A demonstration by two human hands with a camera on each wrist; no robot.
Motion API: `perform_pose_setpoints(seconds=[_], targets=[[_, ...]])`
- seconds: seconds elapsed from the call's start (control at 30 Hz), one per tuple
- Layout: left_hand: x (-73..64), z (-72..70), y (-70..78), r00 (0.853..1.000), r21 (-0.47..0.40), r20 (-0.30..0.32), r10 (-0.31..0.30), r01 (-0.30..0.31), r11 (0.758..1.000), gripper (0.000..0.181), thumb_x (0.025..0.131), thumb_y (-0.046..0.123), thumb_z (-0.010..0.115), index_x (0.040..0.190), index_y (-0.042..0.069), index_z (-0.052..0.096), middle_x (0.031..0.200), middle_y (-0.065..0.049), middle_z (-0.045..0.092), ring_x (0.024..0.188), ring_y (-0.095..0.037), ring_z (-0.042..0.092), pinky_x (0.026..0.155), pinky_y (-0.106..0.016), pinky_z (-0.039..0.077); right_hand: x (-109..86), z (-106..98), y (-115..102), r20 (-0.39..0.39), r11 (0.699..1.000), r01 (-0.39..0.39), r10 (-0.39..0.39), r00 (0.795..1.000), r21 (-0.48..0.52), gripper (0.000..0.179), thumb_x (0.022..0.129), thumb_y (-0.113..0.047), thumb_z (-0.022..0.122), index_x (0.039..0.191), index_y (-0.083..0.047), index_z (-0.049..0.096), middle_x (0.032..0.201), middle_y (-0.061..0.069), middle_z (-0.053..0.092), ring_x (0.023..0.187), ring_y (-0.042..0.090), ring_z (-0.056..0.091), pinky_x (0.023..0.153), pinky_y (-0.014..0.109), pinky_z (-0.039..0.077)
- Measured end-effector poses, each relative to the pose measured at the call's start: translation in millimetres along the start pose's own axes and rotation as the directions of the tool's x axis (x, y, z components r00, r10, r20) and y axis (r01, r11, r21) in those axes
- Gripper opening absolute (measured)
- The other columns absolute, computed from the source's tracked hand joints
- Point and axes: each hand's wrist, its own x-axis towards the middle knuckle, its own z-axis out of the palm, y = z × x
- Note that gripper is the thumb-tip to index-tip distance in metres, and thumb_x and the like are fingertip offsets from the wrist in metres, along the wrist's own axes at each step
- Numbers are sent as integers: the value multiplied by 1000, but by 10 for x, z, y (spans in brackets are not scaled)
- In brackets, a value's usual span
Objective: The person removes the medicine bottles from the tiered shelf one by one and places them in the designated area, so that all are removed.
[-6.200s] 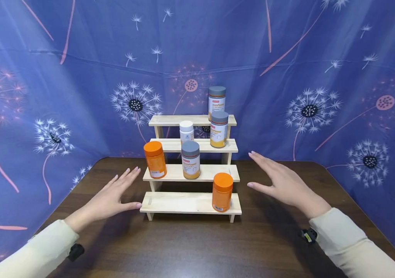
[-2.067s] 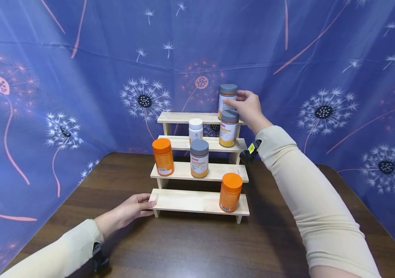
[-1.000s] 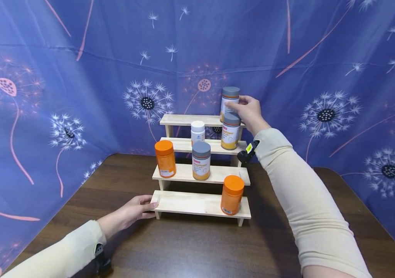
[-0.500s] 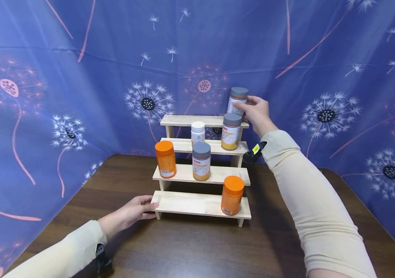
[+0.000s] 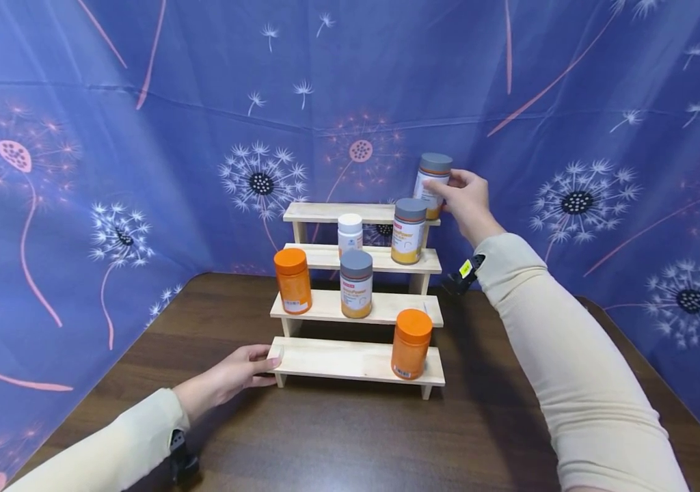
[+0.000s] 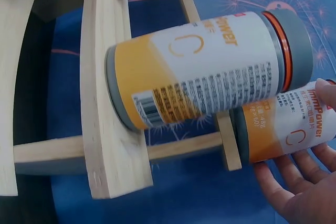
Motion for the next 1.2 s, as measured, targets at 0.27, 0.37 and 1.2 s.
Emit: perform_pose_setpoints(seconds=[0.27, 0.37, 1.2], targets=[[10, -7, 22, 1000, 0, 2, -1, 1, 1000, 46, 97, 4, 54, 133, -20, 38, 113, -17, 60, 97, -15, 61, 98, -47, 53, 9, -137, 20, -37, 1000, 13, -13, 999, 3, 76, 81, -42, 76, 144, -12, 45, 108, -12, 55, 112, 12, 52, 105, 47, 47], [21, -10, 23, 1000, 3, -6, -5, 5, 1000, 46, 97, 5, 55, 133, -19, 38, 113, -17, 60, 97, -16, 61, 98, -46, 54, 10, -189, 35, -45, 1000, 20, -20, 999, 3, 75, 81, -41, 75, 143, -11, 46, 107, -13, 55, 108, 9, 53, 103, 45, 48], [-1, -7, 28, 1000, 16, -11, -13, 13, 1000, 45, 98, 5, 53, 134, -19, 38, 117, -22, 59, 101, -19, 60, 98, -46, 54, -54, -518, 195, -93, 996, -49, 43, 995, -68, 83, 82, -48, 72, 149, -13, 37, 132, -2, 52, 125, 17, 46, 109, 48, 45]])
